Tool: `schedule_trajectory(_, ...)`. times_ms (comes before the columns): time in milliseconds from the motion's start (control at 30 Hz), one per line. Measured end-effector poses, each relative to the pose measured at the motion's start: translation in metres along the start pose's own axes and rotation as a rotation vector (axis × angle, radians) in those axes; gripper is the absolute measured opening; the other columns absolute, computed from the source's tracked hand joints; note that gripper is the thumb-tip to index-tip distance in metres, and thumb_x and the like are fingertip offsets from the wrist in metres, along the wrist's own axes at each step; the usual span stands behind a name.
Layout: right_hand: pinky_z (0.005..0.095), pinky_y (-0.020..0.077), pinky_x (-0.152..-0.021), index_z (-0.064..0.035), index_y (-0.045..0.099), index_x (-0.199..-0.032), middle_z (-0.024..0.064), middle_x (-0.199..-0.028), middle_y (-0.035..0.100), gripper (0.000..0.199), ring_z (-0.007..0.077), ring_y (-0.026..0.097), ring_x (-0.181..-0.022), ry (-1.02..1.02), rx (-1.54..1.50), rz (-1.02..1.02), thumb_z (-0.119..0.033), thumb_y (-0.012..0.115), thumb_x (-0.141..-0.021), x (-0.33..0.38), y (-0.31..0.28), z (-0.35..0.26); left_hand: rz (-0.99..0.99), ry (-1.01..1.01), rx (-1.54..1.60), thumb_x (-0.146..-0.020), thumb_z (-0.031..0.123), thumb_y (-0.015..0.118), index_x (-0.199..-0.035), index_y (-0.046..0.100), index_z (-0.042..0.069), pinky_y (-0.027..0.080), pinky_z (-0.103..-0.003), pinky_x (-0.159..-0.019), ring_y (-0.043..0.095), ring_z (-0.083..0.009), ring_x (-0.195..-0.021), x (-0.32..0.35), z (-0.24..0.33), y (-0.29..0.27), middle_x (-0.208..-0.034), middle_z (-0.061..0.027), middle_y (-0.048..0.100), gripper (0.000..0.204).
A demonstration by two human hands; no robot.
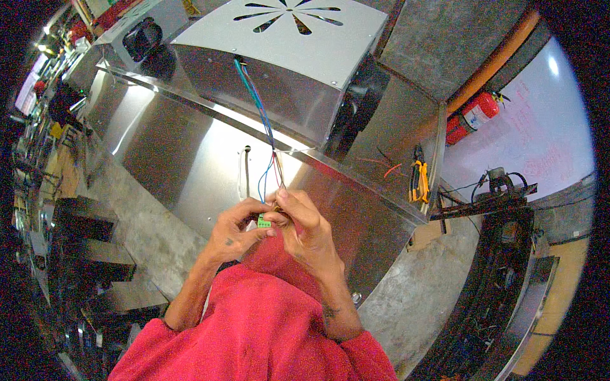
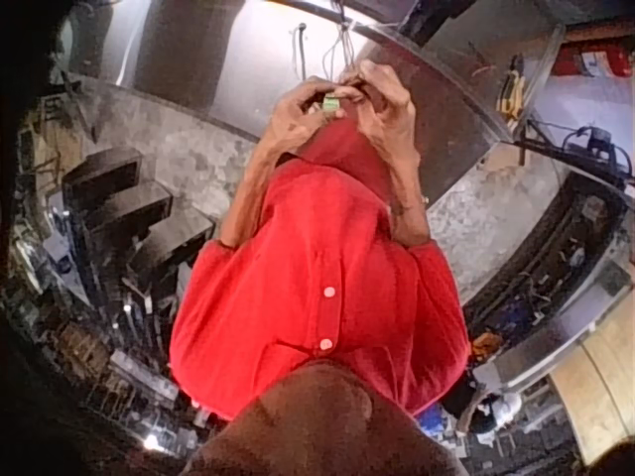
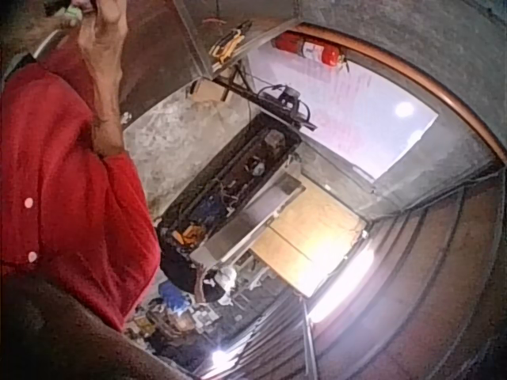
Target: The person strips and twists colored wires, then inserts them into a green terminal block and tightens the screws with a screwdriver. The person works at a stainless steel counter in a workshop, handling wires and tools throughout the clip.
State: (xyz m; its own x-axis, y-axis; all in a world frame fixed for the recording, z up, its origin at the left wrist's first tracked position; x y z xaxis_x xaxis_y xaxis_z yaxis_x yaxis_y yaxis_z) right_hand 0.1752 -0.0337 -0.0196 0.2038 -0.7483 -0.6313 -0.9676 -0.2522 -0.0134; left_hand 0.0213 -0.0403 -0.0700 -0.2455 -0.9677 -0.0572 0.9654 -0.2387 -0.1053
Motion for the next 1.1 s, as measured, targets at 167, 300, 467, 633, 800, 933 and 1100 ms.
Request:
schedule_trajectory(167,0.03,0.0621,-0.088,-0.0199,0.038,-0.155,0.0222,-0.129,0.064,0.076,0.0255,0.071,-0.11,0.068,0.112,-0.112,0.026,0.052,-0.096,0.003,-0.002,0.004,-0.004,0.013,-0.012,-0.088,0.012,0.088,-0.126,0.073,0.001,0.051,-0.031,-0.087,0.063,-0.0156,-0.097,-0.001,-0.004,-0.003,-0.108,-0.0065,0.069,0.042)
schedule_trajectory(300,0.0305,0.0628,-0.087,-0.0193,0.039,-0.155,0.0232,-0.13,0.065,0.076,0.0263,0.072,-0.108,0.079,0.095,-0.044,0.025,0.054,-0.095,0.004,-0.001,0.01,-0.001,-0.002,-0.051,-0.087,0.013,0.089,-0.127,0.073,0.001,0.052,-0.031,-0.086,0.064,-0.0163,-0.097,-0.004,-0.011,-0.004,-0.107,-0.0072,0.069,0.044)
schedule_trajectory(467,0.0295,0.0631,-0.088,-0.0213,0.036,-0.156,0.0216,-0.124,0.064,0.08,0.0271,0.072,-0.11,0.026,0.058,-0.118,0.027,0.053,-0.094,-0.007,0.0,-0.002,0.002,0.029,-0.038,-0.087,0.014,0.09,-0.126,0.072,0.0,0.052,-0.031,-0.086,0.065,-0.0162,-0.098,-0.004,-0.014,-0.004,-0.107,-0.0074,0.07,0.045)
schedule_trajectory(633,0.0314,0.0623,-0.088,-0.02,0.038,-0.154,0.0204,-0.117,0.065,0.078,0.0271,0.072,-0.107,0.019,0.084,-0.01,0.028,0.053,-0.094,-0.002,-0.002,-0.001,0.0,0.073,-0.001,-0.088,0.014,0.089,-0.126,0.073,0.0,0.052,-0.031,-0.086,0.065,-0.016,-0.098,-0.007,-0.005,-0.001,-0.108,-0.0076,0.07,0.044)
schedule_trajectory(800,0.0325,0.0623,-0.087,-0.0162,0.047,-0.149,0.0199,-0.121,0.067,0.069,0.026,0.072,-0.108,0.084,0.052,0.004,0.024,0.056,-0.093,-0.004,0.002,0.005,-0.036,-0.042,-0.156,-0.089,0.018,0.088,-0.126,0.074,0.004,0.053,-0.032,-0.087,0.065,-0.0159,-0.099,-0.003,0.003,-0.009,-0.109,-0.007,0.07,0.041)
schedule_trajectory(933,0.0327,0.0594,-0.093,-0.0006,0.07,-0.12,0.0155,-0.12,0.073,0.038,0.0236,0.072,-0.106,0.265,0.059,0.041,0.019,0.063,-0.089,-0.012,-0.005,0.003,-0.031,0.016,-0.11,-0.093,0.024,0.084,-0.127,0.074,0.007,0.053,-0.034,-0.086,0.064,-0.0178,-0.097,-0.004,0.001,-0.012,-0.108,-0.0069,0.069,0.039)
schedule_trajectory(1100,0.0356,0.0572,-0.089,-0.0048,0.061,-0.128,0.0164,-0.11,0.073,0.033,0.0242,0.07,-0.099,0.193,0.161,0.146,0.007,0.062,-0.096,-0.008,-0.007,0.0,-0.036,0.241,-0.082,-0.094,0.024,0.084,-0.126,0.072,0.005,0.052,-0.04,-0.083,0.065,-0.0234,-0.093,-0.014,-0.006,-0.001,-0.099,-0.0114,0.067,0.039)
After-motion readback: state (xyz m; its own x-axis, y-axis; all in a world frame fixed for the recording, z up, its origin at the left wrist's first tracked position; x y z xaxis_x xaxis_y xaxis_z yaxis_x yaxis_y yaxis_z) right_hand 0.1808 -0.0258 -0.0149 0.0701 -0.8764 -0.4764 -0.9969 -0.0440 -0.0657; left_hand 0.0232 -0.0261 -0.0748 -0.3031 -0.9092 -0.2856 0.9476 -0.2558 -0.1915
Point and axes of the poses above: each hand's wrist, its own x-axis away from the middle knuckle, its own y-axis out of the palm, z = x × y, the point moved 8 cm from there along -x, towards the middle knuckle
